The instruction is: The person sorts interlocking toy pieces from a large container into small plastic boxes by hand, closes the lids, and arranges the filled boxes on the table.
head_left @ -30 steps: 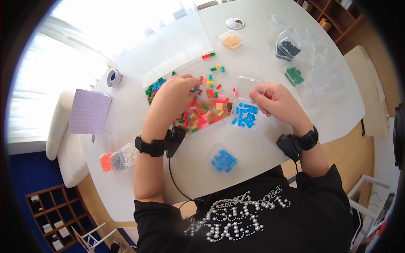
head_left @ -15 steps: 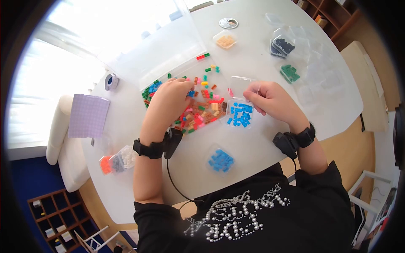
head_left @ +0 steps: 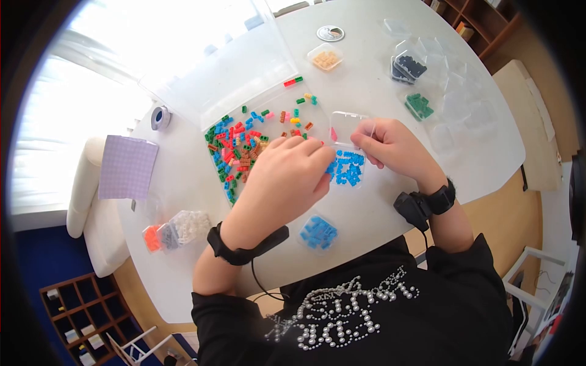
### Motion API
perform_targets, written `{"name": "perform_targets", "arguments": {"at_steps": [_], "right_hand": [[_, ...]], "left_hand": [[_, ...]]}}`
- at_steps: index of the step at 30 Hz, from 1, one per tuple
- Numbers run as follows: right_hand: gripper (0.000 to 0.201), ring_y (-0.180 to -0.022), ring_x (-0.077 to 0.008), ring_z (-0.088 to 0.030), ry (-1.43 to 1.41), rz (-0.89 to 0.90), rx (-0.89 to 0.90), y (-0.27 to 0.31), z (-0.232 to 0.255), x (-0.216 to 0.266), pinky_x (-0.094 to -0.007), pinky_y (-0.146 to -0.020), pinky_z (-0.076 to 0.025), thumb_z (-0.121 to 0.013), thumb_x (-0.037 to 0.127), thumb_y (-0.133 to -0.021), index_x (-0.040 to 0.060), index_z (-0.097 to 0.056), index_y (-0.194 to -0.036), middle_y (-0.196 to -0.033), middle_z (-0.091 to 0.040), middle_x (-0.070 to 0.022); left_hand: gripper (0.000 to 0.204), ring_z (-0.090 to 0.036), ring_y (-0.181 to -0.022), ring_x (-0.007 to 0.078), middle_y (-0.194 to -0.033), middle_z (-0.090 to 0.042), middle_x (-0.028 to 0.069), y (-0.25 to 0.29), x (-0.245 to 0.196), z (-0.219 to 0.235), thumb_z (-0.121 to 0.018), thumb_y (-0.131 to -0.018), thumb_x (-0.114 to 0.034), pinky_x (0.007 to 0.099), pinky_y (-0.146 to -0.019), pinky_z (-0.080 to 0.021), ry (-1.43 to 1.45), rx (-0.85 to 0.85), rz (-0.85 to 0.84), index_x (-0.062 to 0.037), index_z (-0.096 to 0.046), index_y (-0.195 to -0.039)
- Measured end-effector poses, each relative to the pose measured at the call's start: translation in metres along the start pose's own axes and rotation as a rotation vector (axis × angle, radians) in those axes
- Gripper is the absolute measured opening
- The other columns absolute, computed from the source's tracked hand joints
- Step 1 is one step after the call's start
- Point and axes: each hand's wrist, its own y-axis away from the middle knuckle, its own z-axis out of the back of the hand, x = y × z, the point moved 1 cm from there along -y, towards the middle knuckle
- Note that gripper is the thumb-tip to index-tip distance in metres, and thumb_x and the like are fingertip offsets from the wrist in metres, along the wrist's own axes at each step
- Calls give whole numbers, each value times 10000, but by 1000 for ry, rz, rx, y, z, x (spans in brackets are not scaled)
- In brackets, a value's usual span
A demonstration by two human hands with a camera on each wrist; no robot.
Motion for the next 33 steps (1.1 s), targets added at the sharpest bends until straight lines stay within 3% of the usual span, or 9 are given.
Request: {"name": "perform_targets", "arguments": {"at_steps": [4, 10, 13, 15, 19, 21, 27, 31, 33], "right_hand": [[262, -486, -52, -481, -29, 9, 2, 0, 0, -1, -216, -474, -391, -575, 253, -951, 37, -633, -816, -562, -531, 15], [251, -483, -44, -469, -77, 21, 80, 3, -2, 5, -220, -466, -380, -555, 224, -964, 37, -623, -811, -560, -522, 23], [224, -488, -37, -465, -110, 56, 148, 11, -13, 20, -221, -466, -377, -541, 189, -970, 37, -625, -829, -568, -526, 27], [177, -502, -36, -478, -162, 72, 187, 21, -24, 39, -222, -477, -391, -537, 162, -967, 28, -644, -923, -573, -527, 19], [261, -531, -198, -569, 183, 242, 122, 27, -43, 50, -306, -543, -475, -571, 140, -929, 43, -622, -1166, -625, -595, -83], [372, -651, -276, -625, 389, 495, 114, 30, -53, 47, -359, -631, -509, -609, 157, -901, 49, -567, -1255, -801, -656, -145], [624, -953, -300, -628, 335, 401, 388, 40, -59, 59, -367, -798, -516, -699, 217, -852, 58, -427, -1391, -1128, -601, -185], [740, -960, -247, -593, 285, 421, 358, 46, -64, 53, -324, -773, -504, -769, 139, -777, 75, -414, -1422, -1219, -580, -138], [685, -1041, -316, -593, 300, 471, 291, 50, -67, 53, -382, -872, -500, -745, 203, -811, 67, -415, -1396, -1214, -551, -172]], "left_hand": [[277, -620, -812, 245, -857, -637, 59, 5, -1, -4, -728, -748, -125, 358, -763, -486, -18, -3, 27, -82, -637, -1007], [497, -649, -832, 209, -952, -670, 71, 20, -7, 24, -735, -809, -190, 337, -744, -513, 154, 183, 460, -40, -544, -1242], [616, -661, -990, 219, -1076, -663, 143, 42, -5, 11, -680, -893, -229, 336, -799, -523, 843, 206, 536, -6, -381, -1383], [749, -640, -1077, 244, -1253, -581, 178, 58, -9, -1, -633, -939, -239, 359, -884, -524, 1650, 205, 412, -14, -185, -1495], [714, -589, -1168, 354, -1353, -506, 205, 82, -6, -12, -526, -978, -400, 455, -950, -514, 1914, 103, 331, 5, -223, -1482], [684, -583, -1176, 354, -1353, -506, 209, 90, -7, -12, -502, -988, -393, 465, -963, -510, 1938, 69, 446, 9, -240, -1475], [495, -625, -1117, 313, -1315, -538, 190, 99, -12, -9, -464, -996, -188, 433, -941, -534, 1921, 10, 612, 0, -327, -1433], [587, -582, -1188, 296, -1330, -531, 187, 98, -16, -7, -478, -910, -32, 458, -966, -526, 1820, 21, 656, 20, -288, -1463], [601, -584, -1183, 289, -1326, -533, 181, 99, -19, -7, -477, -898, -6, 459, -968, -526, 1823, 16, 641, 10, -286, -1468]]}}
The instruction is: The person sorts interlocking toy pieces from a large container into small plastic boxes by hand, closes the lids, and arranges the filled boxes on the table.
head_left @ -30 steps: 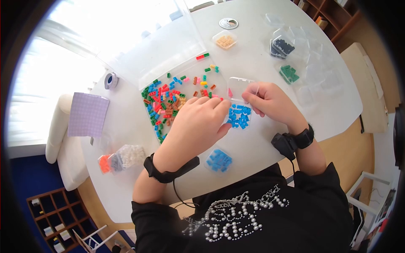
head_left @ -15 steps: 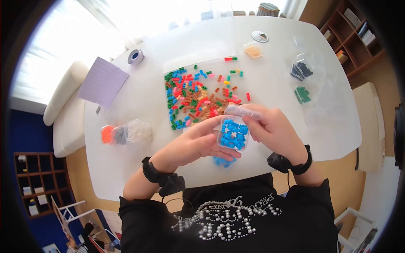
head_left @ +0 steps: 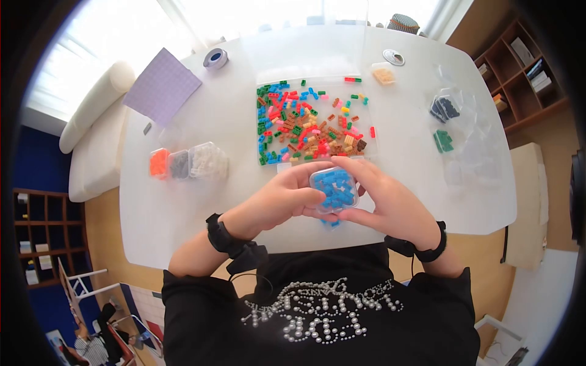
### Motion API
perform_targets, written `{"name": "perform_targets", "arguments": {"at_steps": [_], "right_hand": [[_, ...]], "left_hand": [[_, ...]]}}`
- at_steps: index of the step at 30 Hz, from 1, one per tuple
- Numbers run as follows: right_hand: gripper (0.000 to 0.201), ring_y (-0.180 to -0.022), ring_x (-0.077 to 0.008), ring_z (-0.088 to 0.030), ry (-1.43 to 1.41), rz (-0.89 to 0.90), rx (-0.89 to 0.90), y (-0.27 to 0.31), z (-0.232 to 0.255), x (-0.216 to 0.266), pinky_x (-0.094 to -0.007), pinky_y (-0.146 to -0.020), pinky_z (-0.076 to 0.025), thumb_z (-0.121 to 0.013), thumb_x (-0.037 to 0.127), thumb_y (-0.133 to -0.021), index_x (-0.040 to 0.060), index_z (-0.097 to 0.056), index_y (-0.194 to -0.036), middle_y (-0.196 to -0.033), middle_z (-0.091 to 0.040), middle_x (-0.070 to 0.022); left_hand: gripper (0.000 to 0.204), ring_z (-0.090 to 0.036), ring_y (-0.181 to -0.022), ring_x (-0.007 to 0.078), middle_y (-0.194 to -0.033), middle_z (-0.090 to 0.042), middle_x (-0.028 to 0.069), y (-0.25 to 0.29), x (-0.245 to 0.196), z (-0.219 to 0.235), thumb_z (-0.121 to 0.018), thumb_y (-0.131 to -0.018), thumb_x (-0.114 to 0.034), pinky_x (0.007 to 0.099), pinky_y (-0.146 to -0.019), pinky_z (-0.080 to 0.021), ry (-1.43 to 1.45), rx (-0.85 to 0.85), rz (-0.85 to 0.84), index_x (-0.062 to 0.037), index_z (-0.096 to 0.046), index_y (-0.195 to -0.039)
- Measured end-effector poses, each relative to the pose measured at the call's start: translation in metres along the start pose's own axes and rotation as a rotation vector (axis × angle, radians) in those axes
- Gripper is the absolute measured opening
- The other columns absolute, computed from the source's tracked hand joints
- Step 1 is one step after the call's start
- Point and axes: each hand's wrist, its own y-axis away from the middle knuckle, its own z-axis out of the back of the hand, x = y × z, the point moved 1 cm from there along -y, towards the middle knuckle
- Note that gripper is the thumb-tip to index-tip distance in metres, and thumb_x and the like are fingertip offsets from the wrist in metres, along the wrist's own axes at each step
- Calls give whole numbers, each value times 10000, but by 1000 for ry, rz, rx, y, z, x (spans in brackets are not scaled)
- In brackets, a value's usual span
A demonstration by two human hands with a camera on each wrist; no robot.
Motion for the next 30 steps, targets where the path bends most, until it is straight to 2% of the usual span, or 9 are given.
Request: {"name": "perform_targets", "arguments": {"at_steps": [7, 8, 10, 12, 14, 18, 22, 24, 30], "right_hand": [[625, -1041, -324, -594, 131, 23, 10, 9, 0, 2, -380, -876, -497, -777, 194, -772, 49, -475, -1300, -1179, -579, -151], [656, -997, -286, -594, 159, 29, -34, 11, 1, -1, -350, -833, -502, -793, 174, -750, 59, -481, -1315, -1187, -586, -134], [688, -952, -248, -594, 189, 36, -79, 14, 6, -7, -320, -790, -506, -809, 154, -729, 68, -488, -1331, -1194, -593, -116], [680, -948, -246, -593, 160, -62, -75, 18, 11, -13, -321, -801, -505, -811, 158, -725, 71, -499, -1323, -1186, -594, -120], [685, -947, -246, -592, 171, -54, -19, 22, 10, -18, -327, -812, -503, -810, 160, -725, 71, -497, -1329, -1177, -597, -122], [699, -955, -251, -586, 183, 10, 128, 20, -14, -23, -348, -844, -499, -802, 167, -737, 74, -487, -1353, -1156, -604, -126], [743, -965, -257, -584, 241, 68, 96, 18, -21, -22, -357, -861, -497, -797, 157, -744, 84, -444, -1394, -1146, -602, -125], [768, -1071, -330, -586, 103, -88, 167, 18, -15, -14, -400, -916, -477, -775, 128, -752, 61, -396, -1416, -1176, -603, -174], [742, -1045, -301, -601, 194, -224, -5, 39, 21, -13, -375, -894, -492, -753, 57, -752, 87, -413, -1411, -1168, -610, -159]], "left_hand": [[658, -609, -1126, 231, -1279, -563, 153, 1, 10, -3, -554, -902, -26, 415, -941, -533, -71, 7, -26, -31, -256, -1489], [658, -609, -1126, 231, -1279, -563, 153, 1, 11, -1, -554, -902, -26, 415, -941, -533, -67, 5, -27, -31, -256, -1489], [694, -623, -1056, 194, -1211, -598, 117, 4, 6, 3, -622, -901, -76, 356, -876, -534, -435, -15, -163, -50, -256, -1490], [749, -634, -989, 187, -1124, -625, 102, 14, 4, 0, -695, -860, -116, 324, -835, -514, -515, -99, -214, -64, -274, -1478], [815, -644, -951, 236, -1072, -625, 116, 22, 4, -4, -753, -802, -146, 352, -850, -509, -1218, -292, -264, -63, -284, -1463], [859, -639, -944, 292, -1053, -627, 145, 26, 23, -3, -791, -752, -181, 384, -853, -504, -1359, -299, -328, -39, -299, -1442], [852, -625, -970, 334, -1062, -630, 169, 27, 21, -22, -786, -755, -257, 404, -827, -503, -1465, -302, -252, -1, -319, -1420], [858, -621, -968, 340, -1058, -628, 178, 24, 27, -31, -785, -753, -282, 407, -814, -504, -1574, -294, -207, 13, -325, -1414], [888, -609, -933, 339, -1032, -616, 178, 8, 42, -35, -801, -691, -255, 390, -809, -499, -1791, -315, -347, 38, -351, -1399]]}}
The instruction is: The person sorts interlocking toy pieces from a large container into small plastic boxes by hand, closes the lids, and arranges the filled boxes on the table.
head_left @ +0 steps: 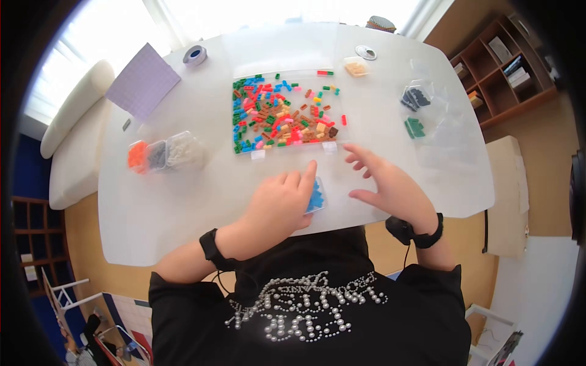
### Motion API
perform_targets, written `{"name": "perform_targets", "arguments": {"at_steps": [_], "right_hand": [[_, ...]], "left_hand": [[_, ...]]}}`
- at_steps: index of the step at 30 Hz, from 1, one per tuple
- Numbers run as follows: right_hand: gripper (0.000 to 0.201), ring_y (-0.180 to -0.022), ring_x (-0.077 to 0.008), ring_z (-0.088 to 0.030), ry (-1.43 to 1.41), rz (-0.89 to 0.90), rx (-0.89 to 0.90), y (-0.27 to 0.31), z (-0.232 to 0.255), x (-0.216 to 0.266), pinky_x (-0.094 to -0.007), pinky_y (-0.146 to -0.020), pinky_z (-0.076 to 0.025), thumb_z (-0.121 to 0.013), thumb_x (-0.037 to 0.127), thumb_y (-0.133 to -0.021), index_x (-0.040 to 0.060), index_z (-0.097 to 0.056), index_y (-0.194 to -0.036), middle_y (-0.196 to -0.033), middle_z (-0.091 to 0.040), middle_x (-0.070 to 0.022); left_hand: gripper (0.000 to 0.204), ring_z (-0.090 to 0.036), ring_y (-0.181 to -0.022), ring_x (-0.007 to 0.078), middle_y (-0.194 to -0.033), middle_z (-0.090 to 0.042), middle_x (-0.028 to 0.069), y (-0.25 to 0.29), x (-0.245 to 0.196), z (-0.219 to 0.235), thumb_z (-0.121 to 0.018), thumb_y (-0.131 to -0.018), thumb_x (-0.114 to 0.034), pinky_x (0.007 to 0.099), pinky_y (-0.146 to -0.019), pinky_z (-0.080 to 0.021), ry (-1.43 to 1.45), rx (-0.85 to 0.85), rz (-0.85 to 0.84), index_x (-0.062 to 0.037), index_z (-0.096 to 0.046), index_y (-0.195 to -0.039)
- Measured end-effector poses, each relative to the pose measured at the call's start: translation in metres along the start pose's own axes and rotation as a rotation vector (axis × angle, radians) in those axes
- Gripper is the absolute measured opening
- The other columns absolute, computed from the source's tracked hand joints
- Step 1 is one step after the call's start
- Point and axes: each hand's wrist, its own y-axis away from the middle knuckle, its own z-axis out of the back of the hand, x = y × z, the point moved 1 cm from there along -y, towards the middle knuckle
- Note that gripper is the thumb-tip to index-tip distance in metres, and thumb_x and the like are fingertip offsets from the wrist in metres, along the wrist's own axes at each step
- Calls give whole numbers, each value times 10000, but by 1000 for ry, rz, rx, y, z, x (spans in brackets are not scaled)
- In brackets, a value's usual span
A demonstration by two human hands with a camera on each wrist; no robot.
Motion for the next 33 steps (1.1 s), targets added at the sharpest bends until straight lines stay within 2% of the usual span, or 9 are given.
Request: {"name": "perform_targets", "arguments": {"at_steps": [1, 3, 7, 10, 11, 16, 24, 31, 33], "right_hand": [[742, -1045, -301, -601, 9, -5, -5, 4, 10, -4, -375, -894, -492, -753, 57, -752, 87, -413, -1411, -1168, -610, -159], [618, -1030, -293, -606, 107, 8, -216, 14, 37, -18, -353, -875, -496, -736, 40, -761, 74, -499, -1331, -1178, -612, -145], [453, -1054, -317, -592, 379, -96, -528, 27, 103, -46, -353, -883, -484, -721, 29, -754, 33, -576, -1183, -1186, -608, -154], [468, -1094, -347, -565, 667, -46, -382, 38, 116, -68, -368, -927, -460, -714, 8, -733, 26, -574, -1179, -1196, -604, -160], [491, -1144, -355, -529, 605, -56, -292, 43, 112, -74, -383, -971, -436, -728, 2, -699, 17, -574, -1166, -1213, -601, -150], [553, -1158, -334, -510, 665, -118, -206, 46, 90, -76, -390, -978, -445, -770, 8, -638, 23, -574, -1155, -1225, -595, -135], [569, -1146, -340, -517, 676, -221, -167, 47, 81, -87, -394, -956, -446, -752, 3, -659, 7, -540, -1187, -1176, -602, -141], [557, -1123, -340, -542, 542, -123, -218, 36, 65, -61, -393, -959, -444, -743, 34, -692, 12, -517, -1201, -1184, -584, -161], [544, -1103, -335, -561, 449, -88, -217, 29, 60, -50, -389, -937, -457, -748, 54, -699, 16, -522, -1192, -1172, -587, -157]], "left_hand": [[874, -601, -964, 339, -1061, -611, 178, -1, 3, 3, -796, -686, -224, 391, -827, -496, -12, 64, 29, 30, -357, -1397], [861, -593, -995, 340, -1090, -606, 179, -1, 14, 11, -792, -682, -194, 391, -845, -493, -22, 124, 54, 21, -363, -1396], [809, -549, -1129, 360, -1219, -572, 190, -3, 42, 32, -775, -699, -137, 407, -937, -468, 62, 171, -61, -10, -378, -1392], [765, -517, -1202, 372, -1267, -560, 196, 0, 48, 42, -780, -714, -151, 413, -991, -443, 57, 132, -48, -13, -405, -1367], [756, -521, -1200, 371, -1255, -568, 191, 3, 49, 42, -789, -713, -173, 414, -989, -443, 51, 129, -44, -14, -419, -1354], [731, -543, -1172, 356, -1202, -599, 167, 9, 47, 35, -808, -706, -238, 413, -971, -452, -25, 73, -20, -18, -462, -1311], [656, -564, -1088, 290, -1130, -620, 100, 10, 52, 34, -798, -720, -278, 391, -954, -443, -31, -8, -146, -29, -504, -1250], [625, -564, -1087, 277, -1117, -618, 108, -20, 27, 36, -794, -721, -331, 382, -955, -425, -40, -93, -218, -19, -517, -1186], [650, -565, -1087, 273, -1105, -616, 127, -33, 23, 29, -796, -713, -365, 380, -952, -425, -67, 55, -229, -6, -517, -1178]]}}
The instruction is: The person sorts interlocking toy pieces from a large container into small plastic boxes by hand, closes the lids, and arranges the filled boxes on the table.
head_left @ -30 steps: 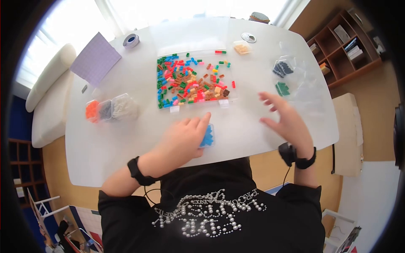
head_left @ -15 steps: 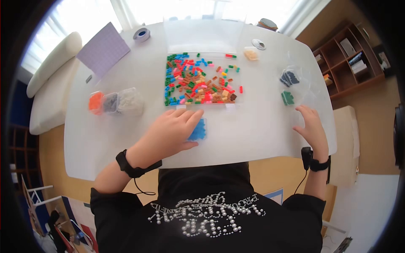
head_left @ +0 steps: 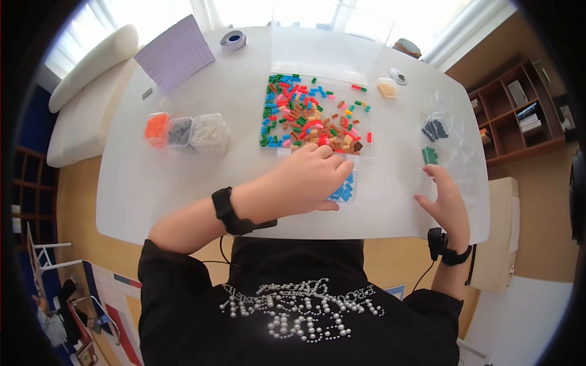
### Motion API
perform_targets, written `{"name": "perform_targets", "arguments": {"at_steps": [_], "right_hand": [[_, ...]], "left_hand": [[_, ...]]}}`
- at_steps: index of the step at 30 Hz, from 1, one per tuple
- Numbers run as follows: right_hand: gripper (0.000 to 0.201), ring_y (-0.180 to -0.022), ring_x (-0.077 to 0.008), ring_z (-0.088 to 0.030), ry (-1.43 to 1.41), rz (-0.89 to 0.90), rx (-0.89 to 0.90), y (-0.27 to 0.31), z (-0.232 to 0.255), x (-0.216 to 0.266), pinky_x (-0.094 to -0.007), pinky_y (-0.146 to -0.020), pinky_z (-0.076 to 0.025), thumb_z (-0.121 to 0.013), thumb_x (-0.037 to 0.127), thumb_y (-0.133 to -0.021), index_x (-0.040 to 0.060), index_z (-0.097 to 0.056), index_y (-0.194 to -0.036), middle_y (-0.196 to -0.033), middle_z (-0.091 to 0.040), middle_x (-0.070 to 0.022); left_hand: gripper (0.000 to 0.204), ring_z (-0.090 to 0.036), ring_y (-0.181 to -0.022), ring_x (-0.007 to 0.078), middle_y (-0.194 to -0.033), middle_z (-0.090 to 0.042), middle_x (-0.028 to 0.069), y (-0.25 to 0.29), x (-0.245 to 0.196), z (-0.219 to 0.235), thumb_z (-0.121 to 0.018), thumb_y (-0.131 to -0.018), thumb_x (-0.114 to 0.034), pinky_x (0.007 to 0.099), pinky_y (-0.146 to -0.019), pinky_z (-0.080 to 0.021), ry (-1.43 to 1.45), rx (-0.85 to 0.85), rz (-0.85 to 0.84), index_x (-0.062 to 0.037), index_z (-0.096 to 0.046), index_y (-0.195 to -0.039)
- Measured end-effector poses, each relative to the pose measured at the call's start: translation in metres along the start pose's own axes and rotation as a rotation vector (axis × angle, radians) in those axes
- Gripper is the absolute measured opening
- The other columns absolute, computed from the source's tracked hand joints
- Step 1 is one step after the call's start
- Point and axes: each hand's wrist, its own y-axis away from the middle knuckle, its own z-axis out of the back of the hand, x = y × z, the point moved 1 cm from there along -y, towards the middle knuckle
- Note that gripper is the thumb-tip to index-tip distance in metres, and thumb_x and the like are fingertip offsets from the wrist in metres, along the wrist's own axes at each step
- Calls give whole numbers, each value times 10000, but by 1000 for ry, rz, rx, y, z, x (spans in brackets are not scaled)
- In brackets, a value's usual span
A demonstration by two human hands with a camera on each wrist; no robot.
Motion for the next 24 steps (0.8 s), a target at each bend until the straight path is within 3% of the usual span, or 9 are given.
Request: {"name": "perform_targets", "arguments": {"at_steps": [4, 7, 9, 10, 12, 16, 20, 23, 24], "right_hand": [[531, -1075, -335, -574, -87, 87, 24, -12, 13, 44, -383, -905, -473, -754, 68, -705, 31, -531, -1185, -1159, -589, -150], [526, -1039, -337, -589, -168, 216, 20, -26, 22, 72, -379, -871, -489, -767, 98, -708, 48, -544, -1183, -1167, -584, -145], [522, -1016, -331, -596, -158, 360, 9, -37, 28, 96, -380, -840, -502, -779, 145, -716, 69, -558, -1182, -1164, -580, -132], [522, -1016, -331, -596, -162, 367, 0, -44, 30, 108, -380, -840, -502, -779, 145, -716, 69, -558, -1182, -1164, -580, -132], [504, -994, -316, -607, -136, 581, -34, -59, 32, 131, -382, -809, -512, -777, 191, -734, 80, -568, -1180, -1155, -580, -120], [443, -950, -297, -629, -102, 710, -114, -88, 30, 154, -372, -789, -527, -756, 216, -763, 79, -588, -1149, -1104, -606, -108], [405, -916, -298, -638, -131, 753, -244, -110, 19, 158, -372, -780, -531, -742, 213, -778, 70, -607, -1131, -1057, -631, -104], [357, -894, -296, -641, -166, 757, -238, -115, 12, 150, -372, -755, -532, -707, 209, -816, 63, -618, -1130, -1037, -646, -101], [351, -928, -307, -637, -195, 710, -109, -116, 13, 146, -381, -783, -527, -682, 209, -836, 60, -632, -1150, -1087, -647, -114]], "left_hand": [[722, -567, -1088, 271, -1092, -614, 139, -7, 6, -9, -803, -710, -385, 376, -949, -427, -79, 124, 21, 13, -499, -1231], [812, -563, -1103, 285, -1110, -613, 153, 0, 9, 19, -803, -717, -397, 368, -948, -429, 44, -119, 15, 28, -451, -1313], [858, -557, -1142, 264, -1177, -611, 139, 2, 12, 49, -764, -773, -446, 366, -954, -433, 688, 10, 199, 27, -391, -1385], [858, -557, -1142, 264, -1177, -611, 139, 4, 16, 49, -764, -773, -446, 366, -954, -433, 676, 8, 201, 27, -391, -1385], [660, -595, -1091, 181, -1186, -612, 114, 6, 26, 39, -675, -905, -365, 322, -919, -481, 1293, -44, 69, 4, -396, -1375], [579, -573, -1110, 133, -1228, -578, 67, 0, 36, 28, -627, -943, -364, 315, -958, -475, 1638, -206, -126, -8, -418, -1349], [551, -574, -1103, 115, -1211, -588, 65, 2, 44, 35, -662, -929, -308, 299, -948, -483, 1730, -285, -79, -6, -436, -1331], [534, -582, -1088, 104, -1188, -600, 59, 3, 48, 37, -709, -896, -224, 280, -930, -493, 1640, -246, 57, -5, -459, -1314], [533, -585, -1080, 100, -1178, -604, 55, 3, 46, 38, -724, -878, -180, 273, -926, -494, 1639, -215, 139, -2, -467, -1309]]}}
